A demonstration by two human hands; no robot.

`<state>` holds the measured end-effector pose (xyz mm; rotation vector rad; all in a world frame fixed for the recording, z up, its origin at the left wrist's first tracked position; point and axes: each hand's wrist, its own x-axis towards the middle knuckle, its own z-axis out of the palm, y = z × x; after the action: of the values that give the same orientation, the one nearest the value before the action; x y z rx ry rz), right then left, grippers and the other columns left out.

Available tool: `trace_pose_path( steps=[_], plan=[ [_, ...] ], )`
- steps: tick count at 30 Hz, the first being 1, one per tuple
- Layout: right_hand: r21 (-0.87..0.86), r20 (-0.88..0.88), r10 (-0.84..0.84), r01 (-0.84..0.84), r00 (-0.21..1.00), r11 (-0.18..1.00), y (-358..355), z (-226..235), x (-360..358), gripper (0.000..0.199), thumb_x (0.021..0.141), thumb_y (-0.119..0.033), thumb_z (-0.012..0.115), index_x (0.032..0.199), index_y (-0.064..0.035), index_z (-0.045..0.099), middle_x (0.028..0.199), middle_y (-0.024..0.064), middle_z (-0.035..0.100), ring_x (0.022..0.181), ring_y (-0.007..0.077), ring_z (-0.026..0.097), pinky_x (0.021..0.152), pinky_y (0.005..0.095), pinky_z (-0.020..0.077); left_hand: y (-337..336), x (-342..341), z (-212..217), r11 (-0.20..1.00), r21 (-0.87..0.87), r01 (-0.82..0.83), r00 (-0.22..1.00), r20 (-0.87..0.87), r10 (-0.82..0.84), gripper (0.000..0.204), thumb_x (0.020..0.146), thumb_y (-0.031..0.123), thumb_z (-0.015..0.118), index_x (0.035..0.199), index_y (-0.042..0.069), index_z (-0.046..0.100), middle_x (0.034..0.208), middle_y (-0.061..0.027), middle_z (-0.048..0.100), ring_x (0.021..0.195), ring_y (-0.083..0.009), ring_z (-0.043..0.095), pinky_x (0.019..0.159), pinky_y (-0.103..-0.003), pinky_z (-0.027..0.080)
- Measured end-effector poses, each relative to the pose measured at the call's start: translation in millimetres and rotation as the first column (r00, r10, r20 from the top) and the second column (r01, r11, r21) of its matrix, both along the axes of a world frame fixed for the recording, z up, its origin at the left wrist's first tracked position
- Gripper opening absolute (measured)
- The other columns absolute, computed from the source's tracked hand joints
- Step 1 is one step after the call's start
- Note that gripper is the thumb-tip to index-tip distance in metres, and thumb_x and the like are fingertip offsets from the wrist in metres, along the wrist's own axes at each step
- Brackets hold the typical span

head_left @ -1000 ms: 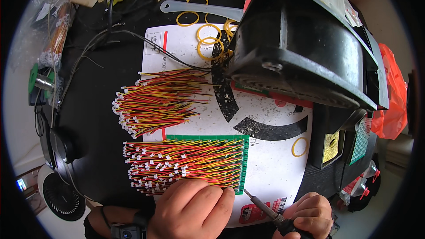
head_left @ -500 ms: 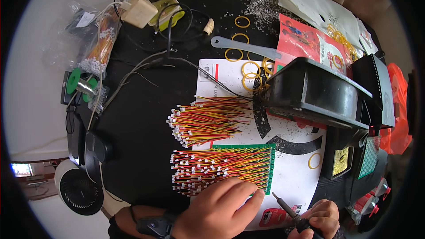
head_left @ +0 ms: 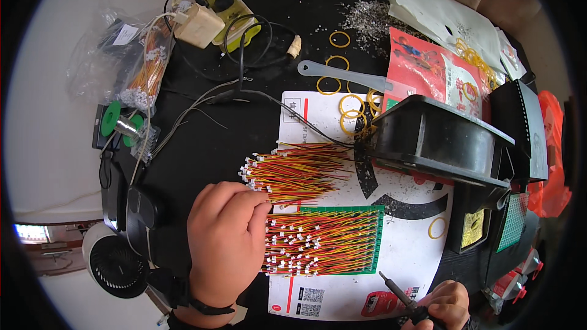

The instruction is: Soldering small wires to a green printed circuit board.

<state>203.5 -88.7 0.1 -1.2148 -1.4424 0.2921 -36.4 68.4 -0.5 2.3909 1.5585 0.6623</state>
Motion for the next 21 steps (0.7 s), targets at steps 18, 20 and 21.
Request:
trace_pose_path(
  steps=[18, 20, 21],
  plan=[
    [-0.039, 0.03, 0.023, -0.022, 0.999, 0.999, 1.4, 5.7, 1.5, 0.018, 0.085, -0.01, 0.062, 0.089, 0.0057, 0.055, 0.061, 0.0091, 0.049, 0.045, 0.0149, 0.039, 0.044, 0.0296, 0.033, 3.7, 0.2, 5.9, 0.998, 0.01, -0.057, 0.998, 0.036, 0.057, 0.019, 0.072, -0.01, 0.071, 0.087, 0.0, 0.068, 0.09, -0.0106, 0.066, 0.08, -0.0245, 0.064, 0.067, -0.031, 0.049],
    [-0.035, 0.034, 0.029, -0.028, 0.999, 0.999, 0.3, 5.6, 1.9, 0.017, 0.085, -0.01, 0.062, 0.089, 0.0055, 0.055, 0.061, 0.009, 0.049, 0.045, 0.0149, 0.039, 0.044, 0.0297, 0.033, 5.8, -1.4, -0.1, 1.0, 0.001, -0.003, 0.999, 0.047, 0.003, 0.02, 0.071, -0.01, 0.072, 0.088, 0.0, 0.07, 0.088, -0.0105, 0.065, 0.081, -0.0254, 0.064, 0.069, -0.032, 0.049],
    [-0.033, 0.041, 0.031, -0.03, 0.999, 0.999, -0.2, 5.5, 2.2, 0.017, 0.085, -0.01, 0.061, 0.089, 0.0053, 0.055, 0.06, 0.0089, 0.049, 0.046, 0.0149, 0.039, 0.044, 0.0297, 0.033, 6.6, -1.8, -0.8, 1.0, 0.003, -0.005, 0.999, 0.045, 0.004, 0.02, 0.071, -0.01, 0.072, 0.088, 0.0, 0.07, 0.088, -0.0105, 0.065, 0.081, -0.0254, 0.064, 0.069, -0.032, 0.049]
  ],
)
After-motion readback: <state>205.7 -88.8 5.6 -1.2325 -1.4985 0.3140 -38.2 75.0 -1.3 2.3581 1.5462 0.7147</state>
